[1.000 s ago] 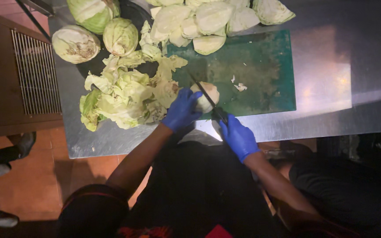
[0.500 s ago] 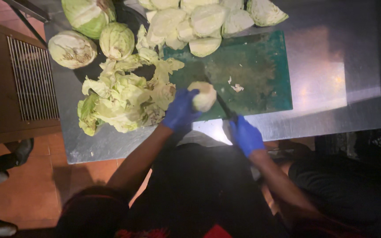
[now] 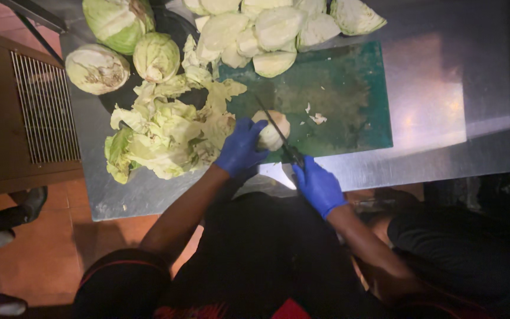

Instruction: The person prepares cabbages by peeling outer leaves off the heads by hand, cutting the cabbages with a knife on a cutting board, and placing the cut cabbage pieces on the counter.

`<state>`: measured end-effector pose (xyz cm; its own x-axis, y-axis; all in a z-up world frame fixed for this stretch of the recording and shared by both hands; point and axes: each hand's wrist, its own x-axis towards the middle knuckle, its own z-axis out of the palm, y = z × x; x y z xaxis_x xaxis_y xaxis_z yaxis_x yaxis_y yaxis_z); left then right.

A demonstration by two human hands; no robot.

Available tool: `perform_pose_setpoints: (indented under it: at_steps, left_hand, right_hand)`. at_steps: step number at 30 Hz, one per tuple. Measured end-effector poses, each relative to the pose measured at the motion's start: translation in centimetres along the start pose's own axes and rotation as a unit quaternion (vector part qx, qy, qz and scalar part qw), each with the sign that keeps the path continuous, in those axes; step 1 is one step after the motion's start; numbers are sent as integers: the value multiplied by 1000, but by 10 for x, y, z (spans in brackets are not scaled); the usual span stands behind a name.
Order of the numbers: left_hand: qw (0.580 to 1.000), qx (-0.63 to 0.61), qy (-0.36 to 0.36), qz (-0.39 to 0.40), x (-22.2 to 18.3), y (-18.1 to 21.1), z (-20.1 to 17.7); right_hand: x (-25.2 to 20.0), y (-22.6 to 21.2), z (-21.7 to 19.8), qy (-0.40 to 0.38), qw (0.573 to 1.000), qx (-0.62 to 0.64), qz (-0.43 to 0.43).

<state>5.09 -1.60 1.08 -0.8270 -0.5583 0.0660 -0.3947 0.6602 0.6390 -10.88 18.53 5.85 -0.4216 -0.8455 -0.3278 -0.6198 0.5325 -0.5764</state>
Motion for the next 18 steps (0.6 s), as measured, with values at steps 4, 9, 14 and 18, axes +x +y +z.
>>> perform_pose_setpoints:
  at_steps: [4, 9, 14, 18]
  left_hand:
    - [999, 13, 17, 47, 6, -1, 9]
    - [998, 36, -12, 41, 9, 10, 0]
    - [999, 15, -3, 41, 17, 19, 5]
    - [999, 23, -2, 36, 19, 19, 7]
  right_hand:
    - [12, -3, 3, 13, 999, -26, 20]
    - [4, 14, 3, 8, 1000, -17, 16]
    - [21, 24, 20, 27, 999, -26, 22]
    - [26, 29, 27, 55, 998, -24, 17]
